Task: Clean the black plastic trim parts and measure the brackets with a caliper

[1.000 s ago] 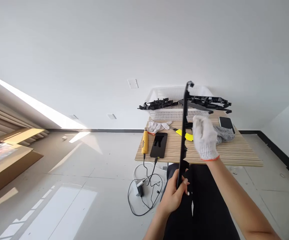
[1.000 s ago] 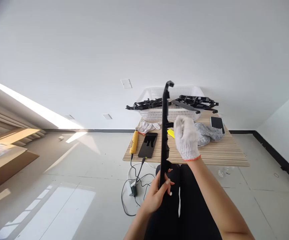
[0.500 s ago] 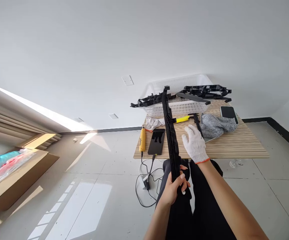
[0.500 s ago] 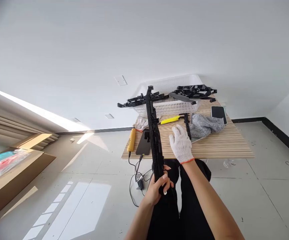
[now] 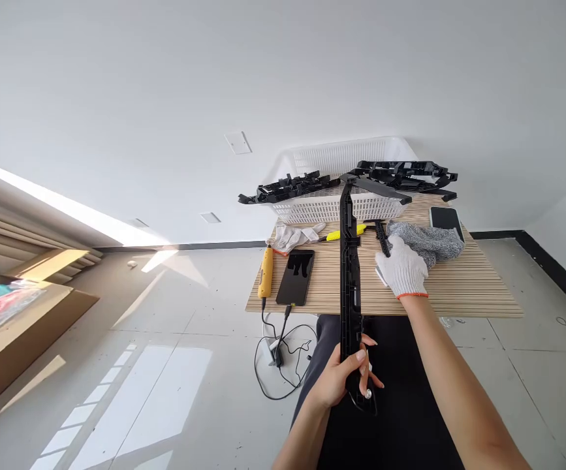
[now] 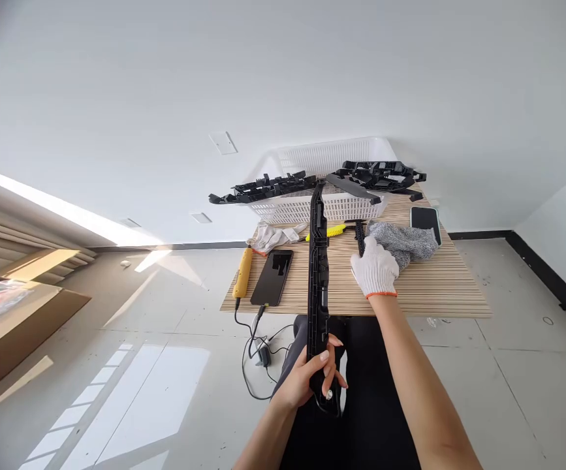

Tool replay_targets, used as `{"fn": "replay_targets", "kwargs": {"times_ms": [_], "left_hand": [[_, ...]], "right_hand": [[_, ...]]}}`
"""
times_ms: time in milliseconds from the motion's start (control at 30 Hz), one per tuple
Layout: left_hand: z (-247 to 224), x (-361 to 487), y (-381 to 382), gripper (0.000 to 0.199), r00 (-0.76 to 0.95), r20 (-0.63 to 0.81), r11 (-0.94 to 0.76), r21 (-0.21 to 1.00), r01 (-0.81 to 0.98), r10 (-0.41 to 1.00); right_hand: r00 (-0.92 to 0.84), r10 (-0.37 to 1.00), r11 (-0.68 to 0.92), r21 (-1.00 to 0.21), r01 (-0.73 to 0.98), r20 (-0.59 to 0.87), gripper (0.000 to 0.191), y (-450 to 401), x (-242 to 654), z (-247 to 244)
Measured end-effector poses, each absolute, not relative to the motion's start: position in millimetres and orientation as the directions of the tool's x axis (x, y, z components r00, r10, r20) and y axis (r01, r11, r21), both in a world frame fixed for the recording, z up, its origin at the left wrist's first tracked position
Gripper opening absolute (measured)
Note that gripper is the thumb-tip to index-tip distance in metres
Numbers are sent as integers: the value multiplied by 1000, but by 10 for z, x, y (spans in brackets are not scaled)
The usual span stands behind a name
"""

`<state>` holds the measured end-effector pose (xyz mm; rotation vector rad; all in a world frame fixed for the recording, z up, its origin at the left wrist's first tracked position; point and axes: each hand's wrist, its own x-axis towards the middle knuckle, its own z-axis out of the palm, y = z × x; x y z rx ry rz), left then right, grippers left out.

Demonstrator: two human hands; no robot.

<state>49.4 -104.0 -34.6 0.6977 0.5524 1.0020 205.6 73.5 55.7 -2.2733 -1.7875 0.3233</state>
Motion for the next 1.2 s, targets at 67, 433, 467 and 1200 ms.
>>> {"fn": "replay_targets", "kwargs": {"times_ms": [67,433,467,1200], "left_hand": [[-355,477,-1045,32,427,-101,352,746,-565,899],[-386,309,-1043,35,295,-215,346,777,-526,931],[-391,315,-1047,36,286,-217,343,776,-529,933],[-321,298,-1019,47,351,-258,435,568,-699,900]], "right_hand": [[262,965,-243,-382,892,-1,54,718,2072,514],[289,956,-273,-532,801,-56,57,738,2167,490],[299,951,-287,-560,777,-72,58,759,2198,490],[-92,962,206,-463,862,255,50,180,2859,1368]]}}
